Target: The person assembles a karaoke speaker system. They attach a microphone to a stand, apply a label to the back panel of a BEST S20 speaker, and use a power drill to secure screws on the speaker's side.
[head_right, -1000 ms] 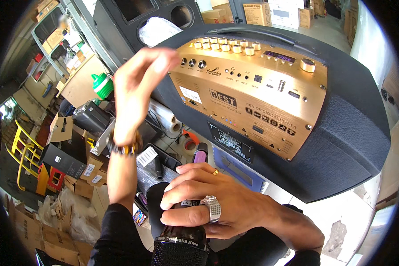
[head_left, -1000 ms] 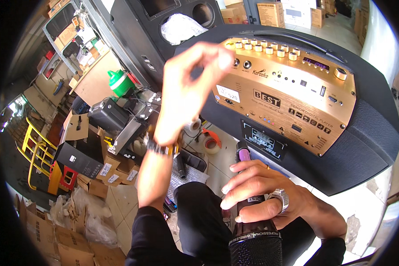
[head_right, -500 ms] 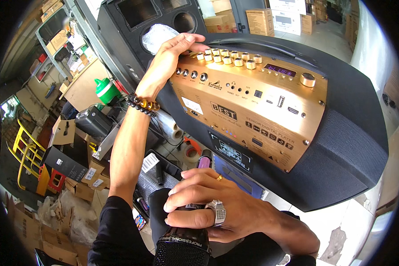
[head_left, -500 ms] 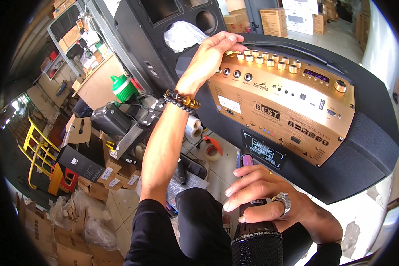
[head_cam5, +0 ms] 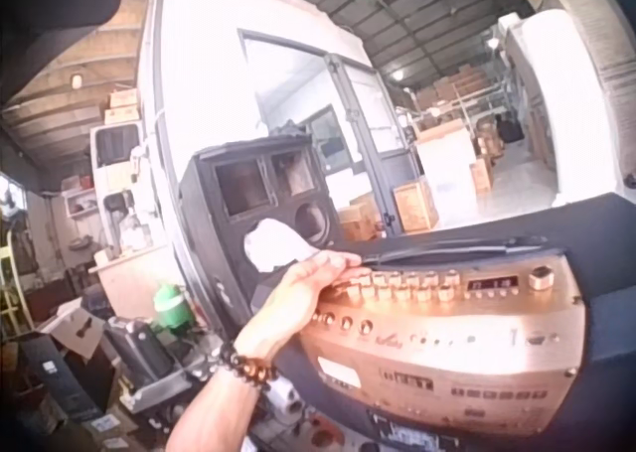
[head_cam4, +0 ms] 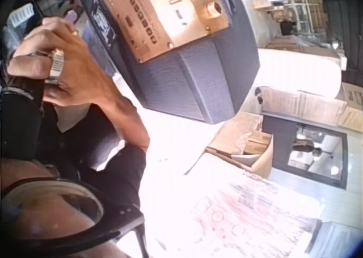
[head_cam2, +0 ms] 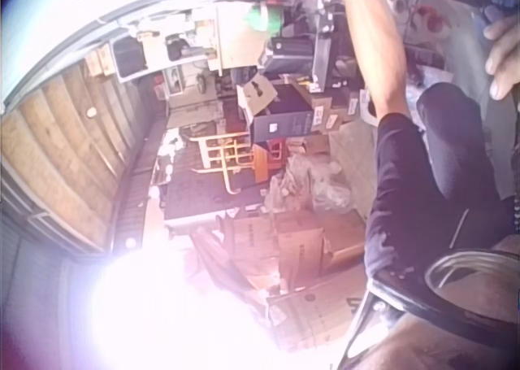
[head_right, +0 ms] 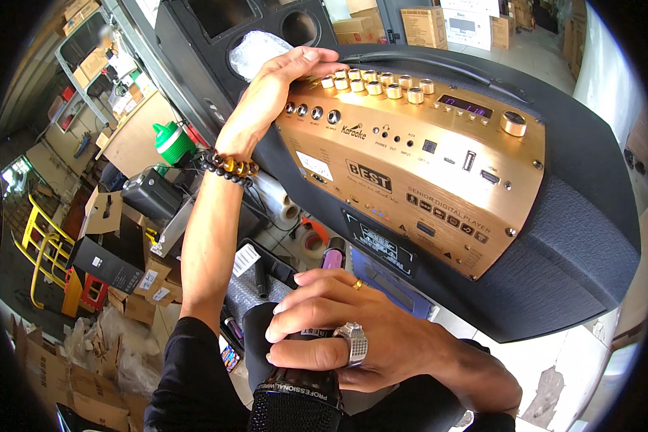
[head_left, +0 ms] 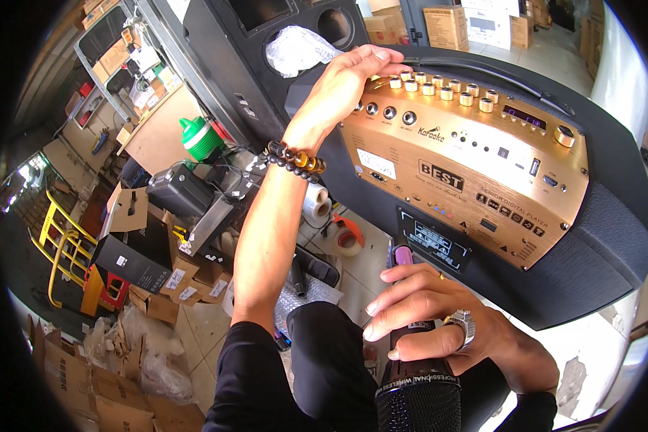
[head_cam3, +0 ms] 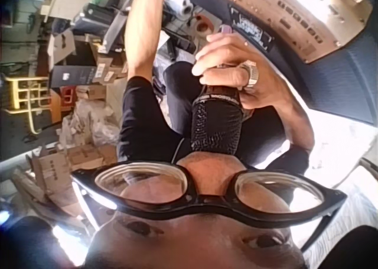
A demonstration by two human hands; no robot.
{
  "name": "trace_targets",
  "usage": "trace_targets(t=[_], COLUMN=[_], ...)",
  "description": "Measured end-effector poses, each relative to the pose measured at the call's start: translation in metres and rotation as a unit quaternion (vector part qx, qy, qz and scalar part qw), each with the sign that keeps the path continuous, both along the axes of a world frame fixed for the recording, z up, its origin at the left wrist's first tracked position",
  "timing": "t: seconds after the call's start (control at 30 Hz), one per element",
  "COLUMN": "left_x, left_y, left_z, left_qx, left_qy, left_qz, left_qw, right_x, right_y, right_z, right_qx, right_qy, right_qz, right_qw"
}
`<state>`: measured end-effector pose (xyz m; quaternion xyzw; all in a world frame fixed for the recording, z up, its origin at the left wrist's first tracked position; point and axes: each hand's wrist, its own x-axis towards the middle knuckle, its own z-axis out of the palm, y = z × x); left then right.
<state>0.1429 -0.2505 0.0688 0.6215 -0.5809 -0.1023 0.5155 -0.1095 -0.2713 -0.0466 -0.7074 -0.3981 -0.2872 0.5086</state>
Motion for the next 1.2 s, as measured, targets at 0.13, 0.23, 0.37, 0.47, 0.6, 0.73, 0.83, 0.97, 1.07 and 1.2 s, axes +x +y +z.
trace_targets(t=[0.13, 0.23, 0.37, 0.47, 0.6, 0.73, 0.83, 0.97, 1.07, 1.2], left_x=[0.0039, 0.0061, 0.0051, 0.0062, 0.0075, 0.0062, 0.0058, 0.0049, 0.0054, 0.0065], left_y=[0.0001, -0.0008, -0.0004, -0.0024, -0.0001, -0.0002, -0.0002, 0.0003, -0.0004, -0.0002], left_z=[0.0008, -0.0002, -0.0007, -0.0007, 0.0004, -0.0006, -0.0007, -0.0007, -0.0008, -0.0003], left_qx=[-0.007, -0.001, 0.002, 0.002, 0.002, -0.007, -0.006, -0.009, -0.006, 0.000], left_qy=[0.006, 0.006, -0.008, -0.012, 0.002, -0.013, -0.026, -0.023, -0.006, -0.009], left_qz=[-0.021, -0.020, 0.022, 0.027, 0.006, 0.009, 0.010, 0.006, 0.001, 0.001], left_qw=[1.000, 1.000, 1.000, 1.000, 1.000, 1.000, 1.000, 1.000, 1.000, 1.000], right_x=[0.0003, 0.0004, -0.0007, -0.0021, -0.0002, 0.0004, 0.0003, 0.0012, 0.0015, 0.0015], right_y=[0.0023, 0.0025, 0.0013, 0.0008, 0.0026, 0.0006, 0.0014, 0.0006, 0.0005, 0.0011], right_z=[0.0007, 0.0008, 0.0010, 0.0010, -0.0014, -0.0006, -0.0017, -0.0017, -0.0022, -0.0016], right_qx=[0.003, 0.001, -0.004, -0.006, -0.006, -0.012, -0.005, -0.007, -0.004, -0.007], right_qy=[0.001, 0.001, 0.003, 0.004, -0.003, 0.004, 0.006, 0.010, 0.015, 0.009], right_qz=[-0.001, 0.000, -0.005, -0.009, -0.003, 0.006, 0.008, 0.007, 0.002, -0.002], right_qw=[1.000, 1.000, 1.000, 1.000, 1.000, 1.000, 1.000, 1.000, 1.000, 1.000])
